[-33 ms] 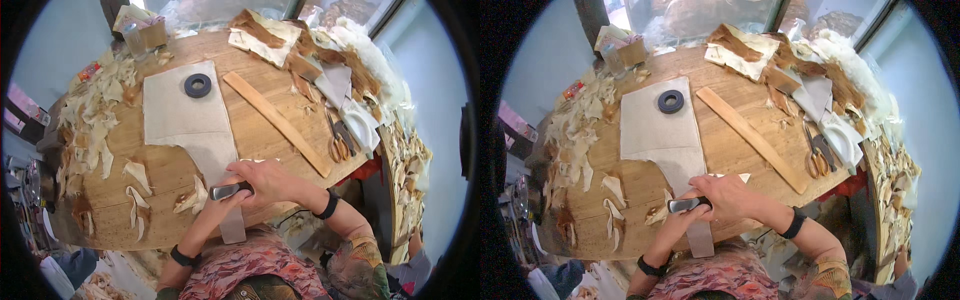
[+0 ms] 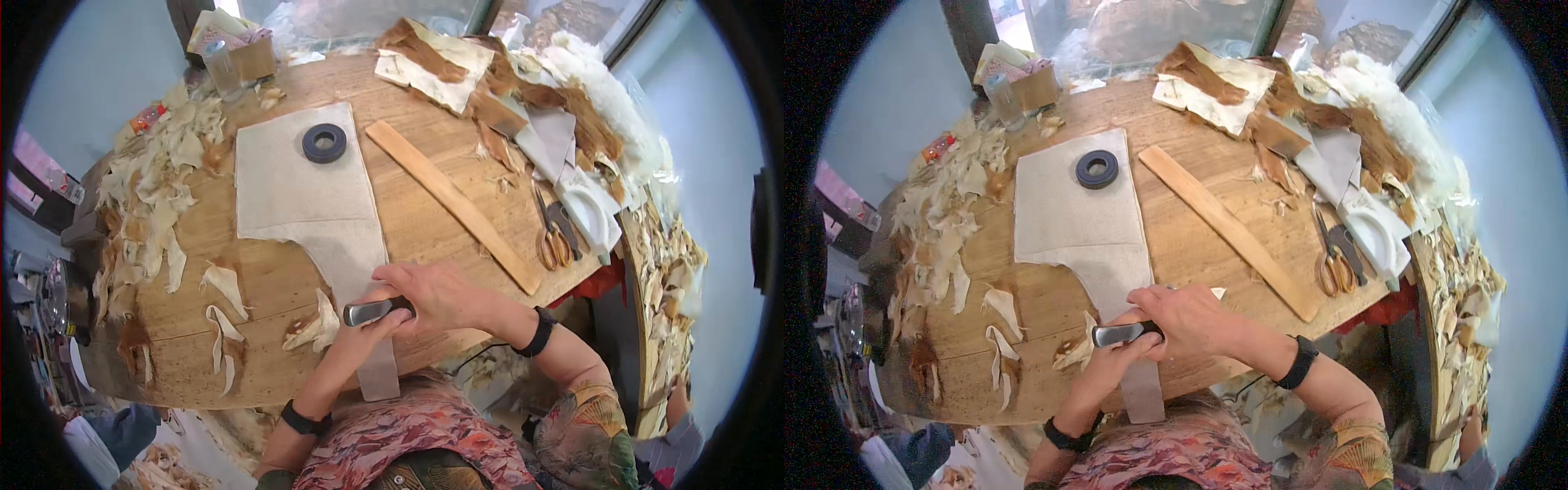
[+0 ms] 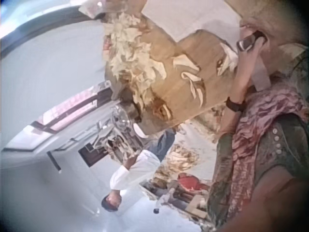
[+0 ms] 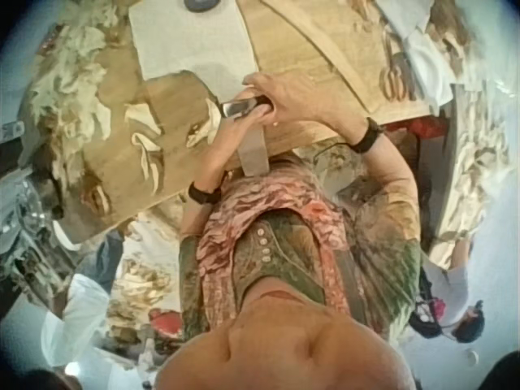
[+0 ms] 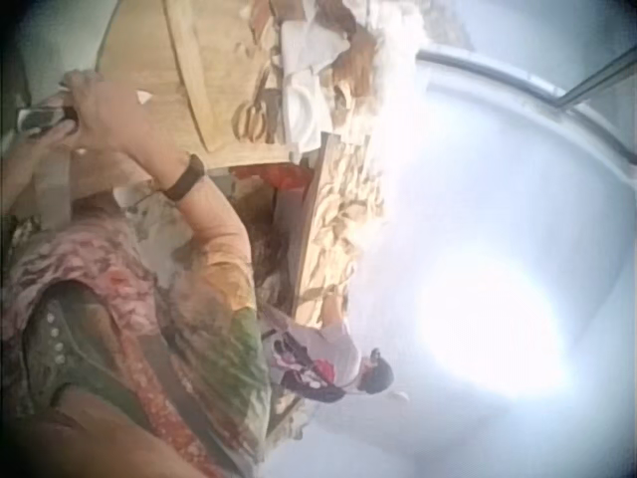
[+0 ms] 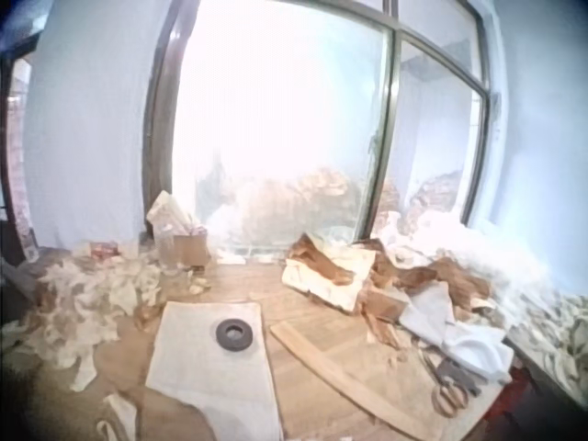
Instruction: Skive and trim fur pelts and leather scraps using a skiving knife.
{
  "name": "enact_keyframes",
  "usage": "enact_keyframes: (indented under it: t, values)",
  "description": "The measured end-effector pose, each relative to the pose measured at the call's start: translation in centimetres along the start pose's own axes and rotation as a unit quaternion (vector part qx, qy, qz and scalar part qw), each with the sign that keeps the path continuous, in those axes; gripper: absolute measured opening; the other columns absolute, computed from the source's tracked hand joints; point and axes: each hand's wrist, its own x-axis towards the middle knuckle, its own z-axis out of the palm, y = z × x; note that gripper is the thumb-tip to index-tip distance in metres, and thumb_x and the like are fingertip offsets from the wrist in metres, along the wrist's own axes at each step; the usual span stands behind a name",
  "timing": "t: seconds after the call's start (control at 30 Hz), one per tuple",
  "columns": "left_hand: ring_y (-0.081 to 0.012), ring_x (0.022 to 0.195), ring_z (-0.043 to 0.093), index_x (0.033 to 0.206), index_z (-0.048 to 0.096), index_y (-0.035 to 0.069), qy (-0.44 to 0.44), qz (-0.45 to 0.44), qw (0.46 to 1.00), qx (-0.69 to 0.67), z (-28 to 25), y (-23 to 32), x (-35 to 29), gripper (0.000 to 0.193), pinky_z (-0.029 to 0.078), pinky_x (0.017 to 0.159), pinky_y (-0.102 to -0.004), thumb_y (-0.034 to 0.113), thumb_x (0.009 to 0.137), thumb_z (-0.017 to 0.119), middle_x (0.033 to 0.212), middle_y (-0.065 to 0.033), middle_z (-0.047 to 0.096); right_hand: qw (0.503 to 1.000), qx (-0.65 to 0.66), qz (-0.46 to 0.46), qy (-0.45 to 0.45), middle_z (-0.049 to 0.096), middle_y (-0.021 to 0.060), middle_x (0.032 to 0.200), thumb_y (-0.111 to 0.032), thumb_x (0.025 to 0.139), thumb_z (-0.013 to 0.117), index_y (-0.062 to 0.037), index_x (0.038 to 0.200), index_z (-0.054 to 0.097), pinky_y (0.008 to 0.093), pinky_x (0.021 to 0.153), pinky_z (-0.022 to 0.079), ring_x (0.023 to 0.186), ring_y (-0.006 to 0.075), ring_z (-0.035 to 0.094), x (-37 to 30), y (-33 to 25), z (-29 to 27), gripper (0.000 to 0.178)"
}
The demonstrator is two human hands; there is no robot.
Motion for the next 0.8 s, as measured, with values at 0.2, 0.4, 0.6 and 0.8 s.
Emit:
enact_keyframes:
  t: [0.2, 0.4, 0.6, 0.8]
  values:
    - [-0.0112, 0.096, 0.054, 0.117, 0.056, 0.001, 0.057, 0.016, 0.997, -0.044, 2.3, 2.5, 3.9, 0.031, 0.044, 0.085, -0.0259, 0.010, 0.088, 0.060, 0.102, -0.0027, 0.059, 0.991, -0.076, -0.078, 0.075, 0.060, 0.0110, 0.088, -0.028, 0.068, 0.072, -0.0077, 0.113, 0.050, 0.0397, 0.062, 0.049, 0.079, 0.0311, 0.062, 1.6, 4.2, -2.3, 0.054]
    - [-0.0201, 0.110, 0.055, 0.141, 0.031, 0.004, 0.111, 0.080, 0.989, -0.059, 2.9, 0.7, 6.1, 0.065, 0.043, 0.090, -0.0302, 0.008, 0.084, 0.063, 0.116, -0.0103, 0.055, 0.980, -0.199, 0.016, 0.017, 0.062, 0.0106, 0.083, -0.030, 0.071, 0.068, -0.0085, 0.092, 0.058, 0.0406, 0.064, 0.048, 0.077, 0.0303, 0.062, 3.0, 13.3, -6.9, 0.032]
    - [-0.0357, 0.116, 0.049, 0.118, 0.056, 0.004, 0.270, 0.042, 0.796, 0.540, 2.3, -4.1, 0.2, 0.048, 0.042, 0.094, -0.0440, 0.014, 0.073, 0.069, 0.121, -0.0195, 0.053, 0.952, -0.237, 0.182, 0.058, 0.063, 0.0130, 0.074, -0.035, 0.077, 0.064, -0.0071, 0.085, 0.059, 0.0429, 0.067, 0.048, 0.078, 0.0320, 0.062, 1.1, 26.6, -8.8, 0.029]
    - [-0.0334, 0.116, 0.050, 0.113, 0.059, 0.009, 0.235, 0.029, 0.685, 0.689, 3.9, -5.7, -1.6, 0.037, 0.042, 0.094, -0.0448, 0.012, 0.077, 0.063, 0.124, -0.0179, 0.052, 0.947, -0.192, 0.201, 0.159, 0.060, 0.0187, 0.090, -0.030, 0.081, 0.062, -0.0021, 0.092, 0.056, 0.0444, 0.071, 0.048, 0.086, 0.0356, 0.060, 0.5, 29.5, -8.0, 0.031]
